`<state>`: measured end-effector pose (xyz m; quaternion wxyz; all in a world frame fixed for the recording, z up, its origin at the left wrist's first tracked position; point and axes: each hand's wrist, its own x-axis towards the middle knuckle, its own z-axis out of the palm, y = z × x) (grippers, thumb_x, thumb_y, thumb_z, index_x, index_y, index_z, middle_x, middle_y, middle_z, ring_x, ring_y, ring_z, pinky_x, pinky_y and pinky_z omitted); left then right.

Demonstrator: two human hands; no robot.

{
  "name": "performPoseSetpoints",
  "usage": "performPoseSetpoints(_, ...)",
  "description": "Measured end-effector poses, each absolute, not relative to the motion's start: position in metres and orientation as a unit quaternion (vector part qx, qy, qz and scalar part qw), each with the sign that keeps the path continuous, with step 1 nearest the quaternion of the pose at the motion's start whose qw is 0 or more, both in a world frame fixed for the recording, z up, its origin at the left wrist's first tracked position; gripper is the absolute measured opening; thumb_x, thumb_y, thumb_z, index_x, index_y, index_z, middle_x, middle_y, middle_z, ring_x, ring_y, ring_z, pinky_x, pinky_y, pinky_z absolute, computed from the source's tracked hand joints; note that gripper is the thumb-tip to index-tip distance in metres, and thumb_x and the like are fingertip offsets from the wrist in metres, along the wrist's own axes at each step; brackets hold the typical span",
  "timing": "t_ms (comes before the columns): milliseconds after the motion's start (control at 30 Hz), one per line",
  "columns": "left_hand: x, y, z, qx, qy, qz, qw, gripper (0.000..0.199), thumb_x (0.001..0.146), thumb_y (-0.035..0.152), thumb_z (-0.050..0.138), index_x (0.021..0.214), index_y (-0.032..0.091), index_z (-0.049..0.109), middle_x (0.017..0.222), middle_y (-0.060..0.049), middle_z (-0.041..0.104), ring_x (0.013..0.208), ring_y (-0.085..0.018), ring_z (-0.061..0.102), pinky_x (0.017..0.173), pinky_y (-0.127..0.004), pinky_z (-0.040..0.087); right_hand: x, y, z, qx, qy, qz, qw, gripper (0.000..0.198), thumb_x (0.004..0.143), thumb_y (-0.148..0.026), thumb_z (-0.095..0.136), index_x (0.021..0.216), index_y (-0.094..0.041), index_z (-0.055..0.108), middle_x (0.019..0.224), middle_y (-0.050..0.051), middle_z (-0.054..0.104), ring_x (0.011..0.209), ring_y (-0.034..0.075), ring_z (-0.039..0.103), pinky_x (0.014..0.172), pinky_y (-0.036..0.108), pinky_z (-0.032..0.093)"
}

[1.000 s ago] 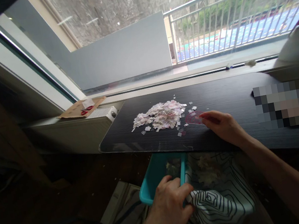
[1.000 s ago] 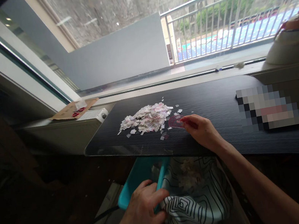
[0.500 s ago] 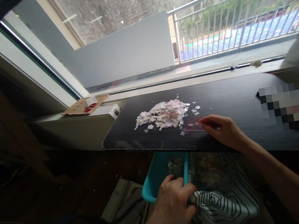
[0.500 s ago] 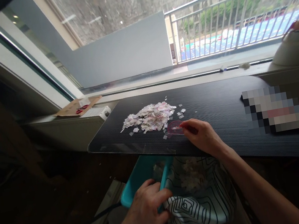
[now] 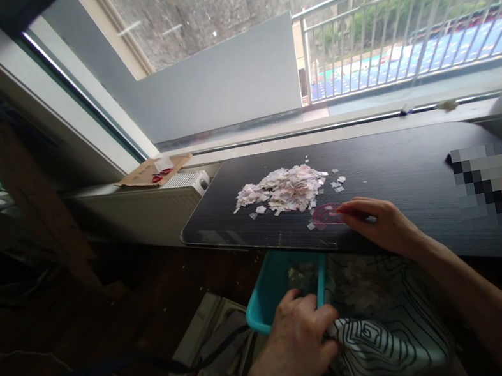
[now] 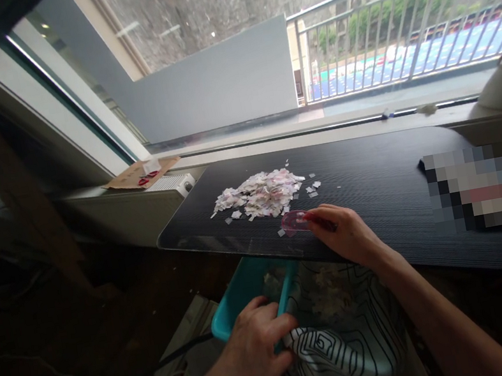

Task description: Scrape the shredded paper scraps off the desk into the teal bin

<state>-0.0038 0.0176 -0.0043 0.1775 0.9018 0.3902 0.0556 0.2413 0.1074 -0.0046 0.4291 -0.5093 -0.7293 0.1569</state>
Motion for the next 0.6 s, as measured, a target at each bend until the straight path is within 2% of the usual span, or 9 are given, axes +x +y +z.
performPoseSetpoints(100, -0.004, 0.017, -0.004, 0.902, 0.390, 0.056, 0.174, 0.008, 0.075, 0.019, 0.063, 0.082, 0.021, 0.059, 0.072, 0.002, 0.051, 0.073, -0.017, 0.052, 0.093, -0.036, 0.035, 0.242, 0.104, -0.004, -0.542, -0.696, 0.133, 0.453, 0.019, 0.083, -0.030, 0.055, 0.090, -0.020, 0.069, 0.081, 0.003, 0.067, 0.067, 0.015, 0.058, 0.063, 0.028, 0.047)
performPoseSetpoints(300, 0.000, 0.020, -0.001, 0.907, 0.386, 0.038, 0.161, 0.008, 0.076, 0.023, 0.065, 0.083, 0.021, 0.061, 0.071, 0.002, 0.053, 0.073, -0.017, 0.054, 0.093, -0.036, 0.036, 0.235, 0.090, -0.002, -0.508, -0.741, 0.184, 0.399, 0.017, 0.083, -0.029, 0.055, 0.090, -0.021, 0.069, 0.077, 0.001, 0.067, 0.064, 0.014, 0.057, 0.060, 0.026, 0.046)
performPoseSetpoints(467, 0.004, 0.022, 0.001, 0.912, 0.381, 0.033, 0.150, 0.009, 0.076, 0.026, 0.066, 0.080, 0.021, 0.061, 0.072, 0.001, 0.055, 0.074, -0.018, 0.055, 0.094, -0.038, 0.037, 0.229, 0.094, -0.005, -0.518, -0.716, 0.168, 0.436, 0.021, 0.085, -0.031, 0.054, 0.095, -0.020, 0.068, 0.086, 0.004, 0.068, 0.071, 0.016, 0.059, 0.064, 0.027, 0.046)
performPoseSetpoints(600, 0.005, 0.023, 0.003, 0.912, 0.380, 0.028, 0.150, 0.011, 0.076, 0.027, 0.067, 0.084, 0.021, 0.062, 0.074, 0.001, 0.057, 0.076, -0.018, 0.057, 0.095, -0.038, 0.036, 0.226, 0.095, -0.005, -0.502, -0.742, 0.180, 0.406, 0.022, 0.087, -0.032, 0.052, 0.097, -0.020, 0.068, 0.083, 0.003, 0.066, 0.066, 0.014, 0.056, 0.062, 0.027, 0.045)
